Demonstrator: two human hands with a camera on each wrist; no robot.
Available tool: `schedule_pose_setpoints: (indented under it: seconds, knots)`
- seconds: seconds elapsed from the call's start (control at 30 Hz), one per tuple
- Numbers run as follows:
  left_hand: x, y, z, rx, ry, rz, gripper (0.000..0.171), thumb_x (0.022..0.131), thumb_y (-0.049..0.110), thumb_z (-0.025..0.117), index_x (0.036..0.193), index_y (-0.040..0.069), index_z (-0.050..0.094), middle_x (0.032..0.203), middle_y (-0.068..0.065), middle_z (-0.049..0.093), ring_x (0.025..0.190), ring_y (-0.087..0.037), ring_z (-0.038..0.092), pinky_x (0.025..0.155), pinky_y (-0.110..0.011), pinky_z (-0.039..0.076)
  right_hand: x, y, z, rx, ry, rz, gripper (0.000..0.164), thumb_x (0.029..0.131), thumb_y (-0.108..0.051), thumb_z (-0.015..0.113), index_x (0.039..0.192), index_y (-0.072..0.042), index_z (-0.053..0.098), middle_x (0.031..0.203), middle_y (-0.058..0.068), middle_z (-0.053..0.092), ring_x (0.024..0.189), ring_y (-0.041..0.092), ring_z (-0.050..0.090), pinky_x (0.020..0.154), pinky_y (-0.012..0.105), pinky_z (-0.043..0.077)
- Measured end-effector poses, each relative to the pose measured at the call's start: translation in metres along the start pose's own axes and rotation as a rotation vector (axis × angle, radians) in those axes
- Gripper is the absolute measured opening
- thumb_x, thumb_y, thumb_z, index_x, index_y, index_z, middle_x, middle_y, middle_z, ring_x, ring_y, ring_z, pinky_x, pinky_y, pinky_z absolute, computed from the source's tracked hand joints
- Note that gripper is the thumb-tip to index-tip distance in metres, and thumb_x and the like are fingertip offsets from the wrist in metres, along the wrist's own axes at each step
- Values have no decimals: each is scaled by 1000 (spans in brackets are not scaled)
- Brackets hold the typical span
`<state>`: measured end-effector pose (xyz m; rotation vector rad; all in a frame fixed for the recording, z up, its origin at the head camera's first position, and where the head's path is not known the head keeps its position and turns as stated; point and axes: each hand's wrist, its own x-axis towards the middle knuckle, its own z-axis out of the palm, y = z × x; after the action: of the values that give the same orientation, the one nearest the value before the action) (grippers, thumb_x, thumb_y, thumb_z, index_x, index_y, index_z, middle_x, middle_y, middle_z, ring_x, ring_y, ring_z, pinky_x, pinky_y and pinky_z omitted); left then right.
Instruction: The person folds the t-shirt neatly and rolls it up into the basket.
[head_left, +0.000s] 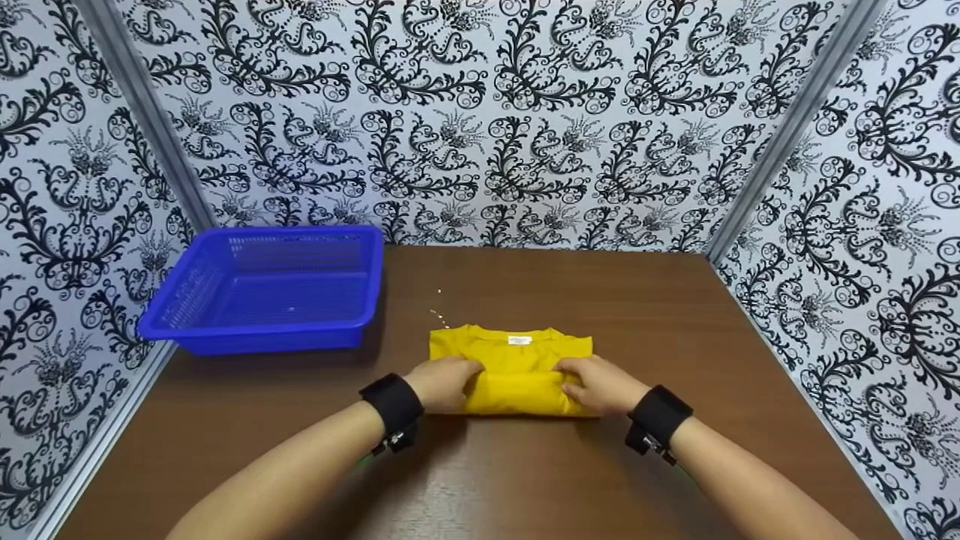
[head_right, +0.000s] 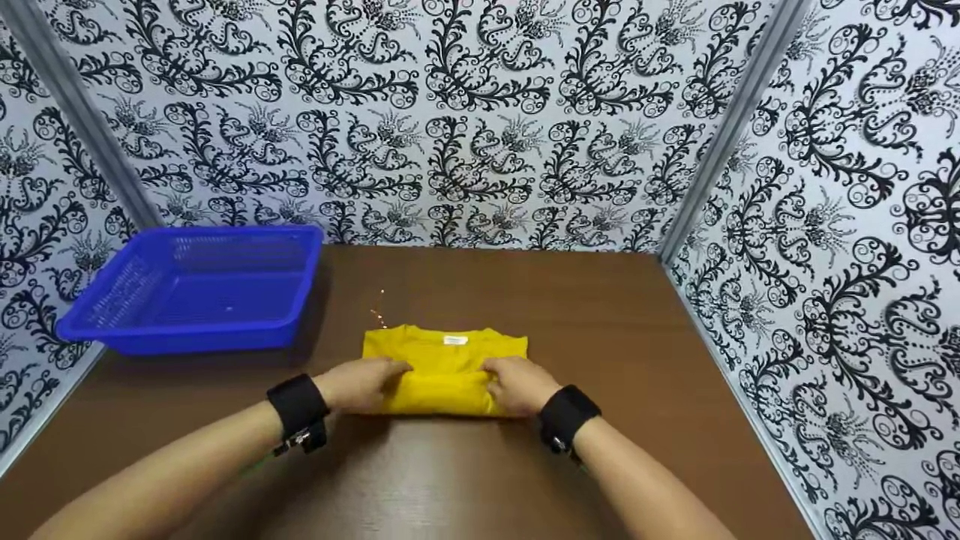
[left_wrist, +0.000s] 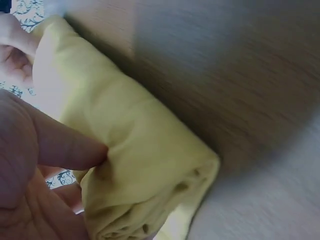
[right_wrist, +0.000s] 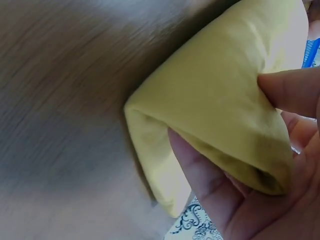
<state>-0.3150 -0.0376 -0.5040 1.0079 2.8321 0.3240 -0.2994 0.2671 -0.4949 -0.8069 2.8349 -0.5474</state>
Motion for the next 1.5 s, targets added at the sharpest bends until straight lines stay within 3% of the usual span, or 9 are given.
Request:
schedule_pose_setpoints:
  seconds: [0.17,0.27,0.43,0.57,0.7,0.9,1.13,1.3,1.5]
  knots:
    - [-3,0,-3,71,82,-10,44,73,17,73,116,16,66,101,-6,64,93,-25,62,69,-46,53,4,1,1,-13,38,104,26,92,-22,68,116,-12,68,113,6,68,103,23,63,93,47,50]
    - [-4,0,-5,118,151,0,39,73,18,75,112,17,68,100,-6,64,92,-26,62,73,-48,52,5,-1,1,-59,79,124,26,90,-24,71,114,-13,69,110,4,69,101,22,63,91,47,50]
    - [-7,4,-2,185,249,40,34,75,20,79,107,14,69,99,-7,60,90,-27,59,78,-44,52,5,-8,8,-239,215,-2,22,86,-20,75,106,-14,70,100,1,69,96,22,62,83,46,48]
    - [-11,9,4,263,332,111,23,79,17,77,98,16,66,88,-5,56,78,-23,57,61,-37,52,3,-18,14,-324,270,-114,16,86,-11,71,101,-14,67,90,1,63,85,19,58,79,39,51]
    - [-14,14,8,338,397,139,11,89,15,68,99,19,65,87,-5,58,71,-22,58,50,-36,50,0,-25,17,-350,251,-113,19,88,-8,70,105,-15,66,89,0,62,80,17,57,78,36,53]
    - [-18,15,10,348,310,124,24,85,16,66,109,16,65,96,-8,64,77,-27,61,57,-40,54,-6,-25,18,-354,149,-124,40,87,-11,62,127,-11,61,111,8,68,95,23,67,82,42,56]
    - [-18,16,9,337,188,113,52,80,25,70,128,10,56,110,-13,63,90,-32,63,73,-43,55,-9,-19,18,-343,65,-146,61,85,-15,70,142,-9,50,129,13,62,109,26,64,92,43,53]
    - [-17,17,15,407,237,134,63,73,21,79,130,7,55,108,-13,62,82,-32,62,63,-41,55,-8,-16,21,-353,55,-137,58,90,-13,68,144,-10,47,131,13,61,114,26,62,95,43,51]
    - [-21,21,16,414,311,153,52,72,19,78,118,6,59,96,-10,63,72,-27,61,56,-38,52,-7,-13,23,-315,71,-111,48,95,-14,61,142,-12,50,132,9,62,117,22,61,98,41,49]
